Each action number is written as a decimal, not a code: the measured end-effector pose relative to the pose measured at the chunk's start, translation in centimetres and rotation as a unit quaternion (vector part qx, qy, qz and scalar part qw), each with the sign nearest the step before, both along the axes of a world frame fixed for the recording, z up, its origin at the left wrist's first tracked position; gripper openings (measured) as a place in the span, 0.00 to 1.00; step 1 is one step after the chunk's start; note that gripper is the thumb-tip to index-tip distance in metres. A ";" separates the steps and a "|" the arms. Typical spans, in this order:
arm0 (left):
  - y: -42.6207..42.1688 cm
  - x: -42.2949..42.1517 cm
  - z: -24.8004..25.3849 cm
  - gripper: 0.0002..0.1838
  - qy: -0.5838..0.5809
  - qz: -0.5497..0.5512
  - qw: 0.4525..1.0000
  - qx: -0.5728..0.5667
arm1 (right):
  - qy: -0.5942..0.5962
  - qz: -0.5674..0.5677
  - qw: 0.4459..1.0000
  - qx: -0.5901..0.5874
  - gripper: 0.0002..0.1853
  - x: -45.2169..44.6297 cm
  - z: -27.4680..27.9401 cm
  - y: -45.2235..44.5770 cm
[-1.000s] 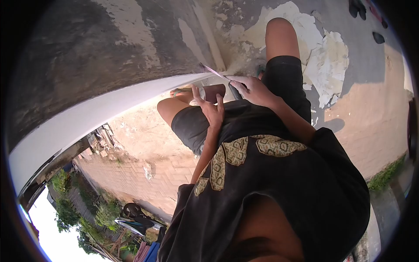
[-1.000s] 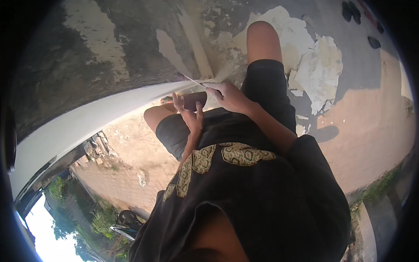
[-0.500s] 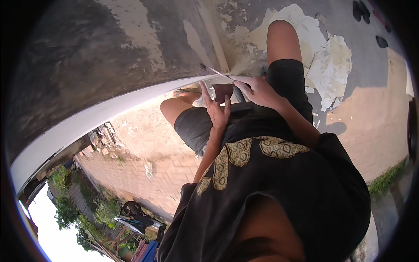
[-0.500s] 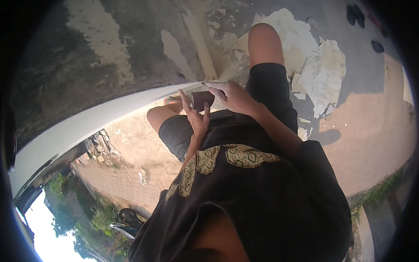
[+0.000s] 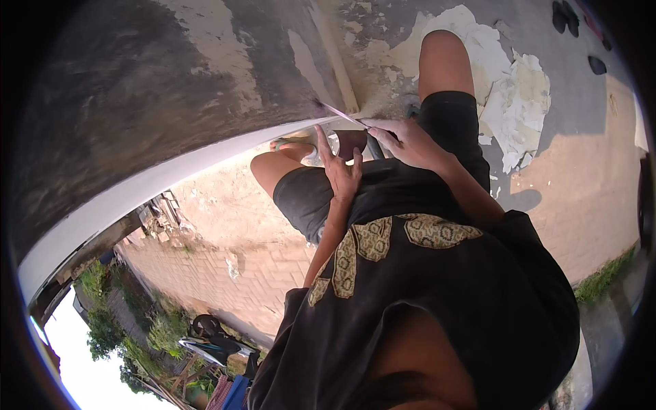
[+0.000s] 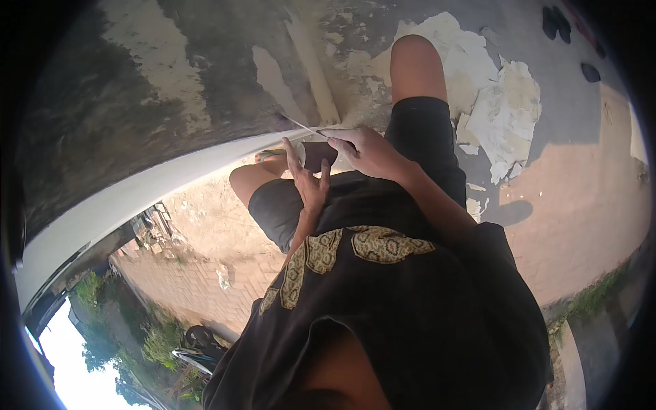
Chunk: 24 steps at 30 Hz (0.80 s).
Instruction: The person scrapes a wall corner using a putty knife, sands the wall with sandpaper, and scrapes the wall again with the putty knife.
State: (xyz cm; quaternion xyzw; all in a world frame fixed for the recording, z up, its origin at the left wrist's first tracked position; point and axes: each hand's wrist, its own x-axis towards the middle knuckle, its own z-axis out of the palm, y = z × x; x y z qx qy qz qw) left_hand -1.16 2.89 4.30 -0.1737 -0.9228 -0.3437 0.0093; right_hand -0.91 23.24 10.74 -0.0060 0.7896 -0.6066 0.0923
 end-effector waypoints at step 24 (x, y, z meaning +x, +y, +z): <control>0.7 0.1 0.2 0.17 -0.024 0.017 0.999 0.029 | 0.033 -0.017 0.999 0.022 0.15 0.1 1.4 -0.1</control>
